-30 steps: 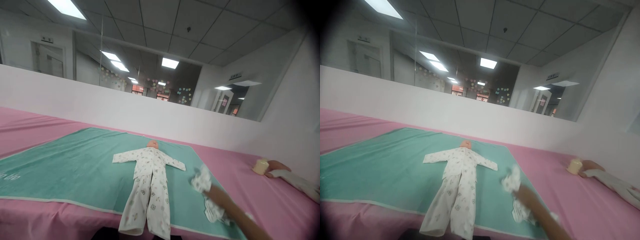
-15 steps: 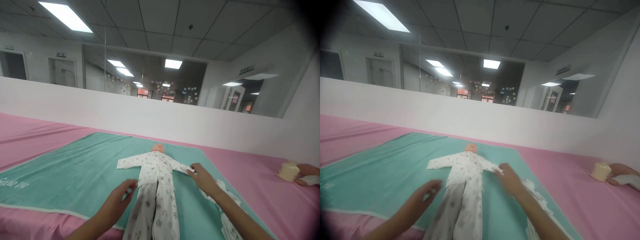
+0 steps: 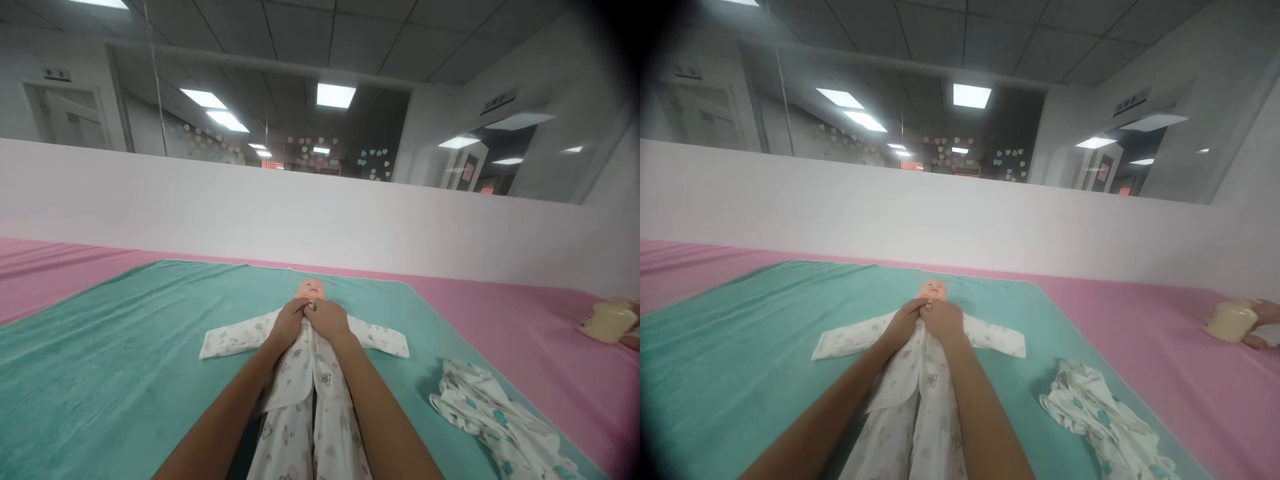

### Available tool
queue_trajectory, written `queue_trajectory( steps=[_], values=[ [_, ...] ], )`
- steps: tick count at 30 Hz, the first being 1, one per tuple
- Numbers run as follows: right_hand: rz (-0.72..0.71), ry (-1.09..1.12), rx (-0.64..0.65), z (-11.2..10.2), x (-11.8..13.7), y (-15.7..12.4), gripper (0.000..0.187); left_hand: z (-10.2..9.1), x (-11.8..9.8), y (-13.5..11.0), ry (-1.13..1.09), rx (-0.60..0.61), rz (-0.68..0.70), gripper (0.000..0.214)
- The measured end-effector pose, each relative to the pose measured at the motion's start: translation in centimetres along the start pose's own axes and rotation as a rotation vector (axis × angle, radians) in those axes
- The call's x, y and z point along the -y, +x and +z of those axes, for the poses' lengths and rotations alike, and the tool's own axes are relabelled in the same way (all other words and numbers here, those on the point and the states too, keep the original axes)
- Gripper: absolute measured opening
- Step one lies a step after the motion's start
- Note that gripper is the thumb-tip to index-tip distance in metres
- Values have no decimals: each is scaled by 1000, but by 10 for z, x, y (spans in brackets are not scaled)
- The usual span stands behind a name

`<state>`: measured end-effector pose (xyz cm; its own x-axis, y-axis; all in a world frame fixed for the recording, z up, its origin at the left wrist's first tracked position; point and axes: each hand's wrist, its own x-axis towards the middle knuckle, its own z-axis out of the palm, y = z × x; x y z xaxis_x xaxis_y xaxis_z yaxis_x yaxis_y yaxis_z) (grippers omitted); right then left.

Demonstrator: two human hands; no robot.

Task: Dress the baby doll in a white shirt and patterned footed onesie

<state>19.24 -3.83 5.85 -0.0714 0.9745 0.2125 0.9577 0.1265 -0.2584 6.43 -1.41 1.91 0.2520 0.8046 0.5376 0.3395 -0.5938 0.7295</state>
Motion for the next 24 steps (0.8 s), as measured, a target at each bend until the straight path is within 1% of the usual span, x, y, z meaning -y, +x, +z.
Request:
queue_trajectory(
  steps=[4,6,9,11,13,16,19,21,22,24],
  values=[
    [-31,-29,-56,2,-1,0,36,-2,-1,-1,2,22,-13,39],
    [-68,-42,-81,4,-1,0,34,-2,-1,-1,15,22,-28,41],
    [-144,-41,-118,7,-2,0,35,-4,-1,-1,38,41,-48,47],
    [-164,-16,-140,9,-4,1,38,-6,-1,0,49,64,-70,48],
    [-146,26,-164,12,-6,3,39,-6,-1,1,63,80,-99,45],
    [-66,120,-176,16,-10,6,35,-5,-1,0,75,92,-120,40],
    [40,206,-212,18,-12,0,25,-3,-2,-6,66,59,-53,42],
    [79,215,-258,18,-12,-12,25,-2,-4,-13,69,6,25,42],
    [64,201,-274,18,-10,-20,28,-2,-5,-17,78,-17,59,42],
    [-12,149,-284,17,-7,-36,36,-1,-6,-24,103,-32,110,39]
  ],
)
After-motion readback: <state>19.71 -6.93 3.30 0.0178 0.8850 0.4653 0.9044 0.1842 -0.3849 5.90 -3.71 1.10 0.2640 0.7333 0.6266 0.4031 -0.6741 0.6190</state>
